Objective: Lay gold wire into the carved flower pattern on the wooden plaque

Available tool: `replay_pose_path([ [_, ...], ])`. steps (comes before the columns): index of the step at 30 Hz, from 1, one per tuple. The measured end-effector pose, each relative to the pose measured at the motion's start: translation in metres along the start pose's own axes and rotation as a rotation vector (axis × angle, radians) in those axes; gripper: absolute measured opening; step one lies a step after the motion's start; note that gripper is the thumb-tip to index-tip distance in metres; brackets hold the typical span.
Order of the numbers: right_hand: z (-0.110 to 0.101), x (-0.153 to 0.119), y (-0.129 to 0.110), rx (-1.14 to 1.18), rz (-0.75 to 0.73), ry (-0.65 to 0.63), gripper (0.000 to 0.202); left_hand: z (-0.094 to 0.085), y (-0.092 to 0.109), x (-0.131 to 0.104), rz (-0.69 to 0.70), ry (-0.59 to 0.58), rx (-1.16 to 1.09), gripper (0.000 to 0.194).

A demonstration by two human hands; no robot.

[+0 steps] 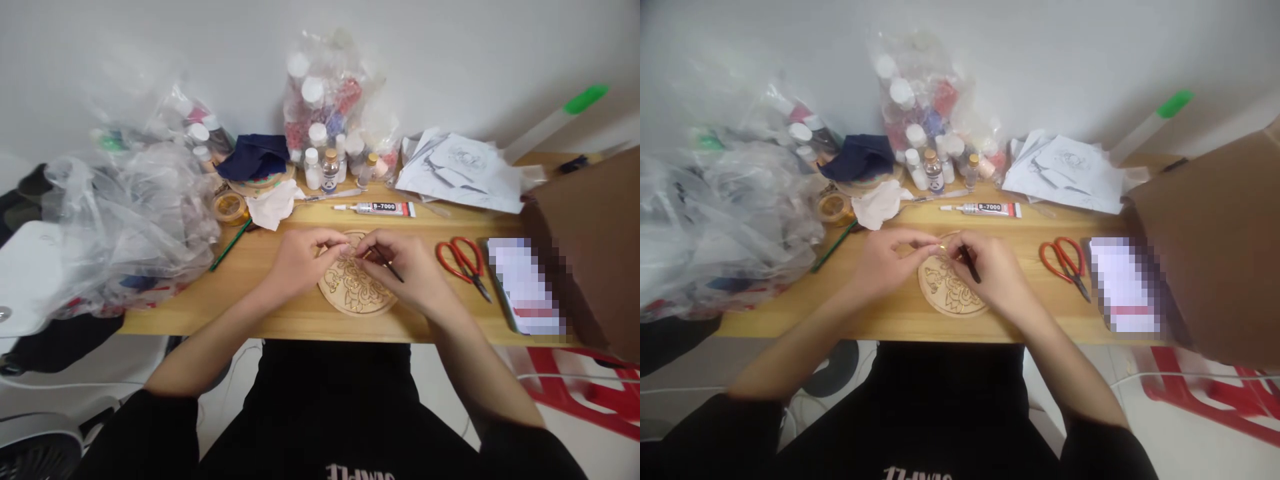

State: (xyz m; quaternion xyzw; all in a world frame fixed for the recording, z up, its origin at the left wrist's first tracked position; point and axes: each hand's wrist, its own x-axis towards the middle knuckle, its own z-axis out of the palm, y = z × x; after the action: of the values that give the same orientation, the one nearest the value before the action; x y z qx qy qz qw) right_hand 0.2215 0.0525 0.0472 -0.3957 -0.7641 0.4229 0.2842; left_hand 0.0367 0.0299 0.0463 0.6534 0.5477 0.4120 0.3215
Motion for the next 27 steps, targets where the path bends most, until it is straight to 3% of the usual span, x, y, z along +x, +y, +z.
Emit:
replay_pose_path([
  [5,-0.006,0.021,0.012,0.002,0.021,-0.027,0.007,-0.001,-0.02,0.015,-0.055,-0.05,-0.067,0.014],
  [10,-0.021,0.035,0.015,-0.178,-0.019,-0.205,0.006,-0.003,-0.041,0.02,-0.101,-0.092,-0.152,0.019],
  [13,-0.024,0.039,0.019,-0.216,-0.056,-0.242,0.009,-0.007,-0.049,0.02,-0.14,-0.113,-0.224,0.018],
  [15,-0.022,0.038,0.023,-0.211,-0.081,-0.205,0.01,-0.009,-0.052,0.02,-0.17,-0.122,-0.283,0.018],
  [20,-0.011,0.032,0.031,-0.046,-0.06,0.029,0.01,-0.007,-0.059,0.016,-0.225,-0.095,-0.397,0.021],
  [27,-0.011,0.031,0.04,0.378,0.071,-0.01,0.007,-0.007,-0.063,0.014,-0.23,-0.12,-0.467,0.02],
])
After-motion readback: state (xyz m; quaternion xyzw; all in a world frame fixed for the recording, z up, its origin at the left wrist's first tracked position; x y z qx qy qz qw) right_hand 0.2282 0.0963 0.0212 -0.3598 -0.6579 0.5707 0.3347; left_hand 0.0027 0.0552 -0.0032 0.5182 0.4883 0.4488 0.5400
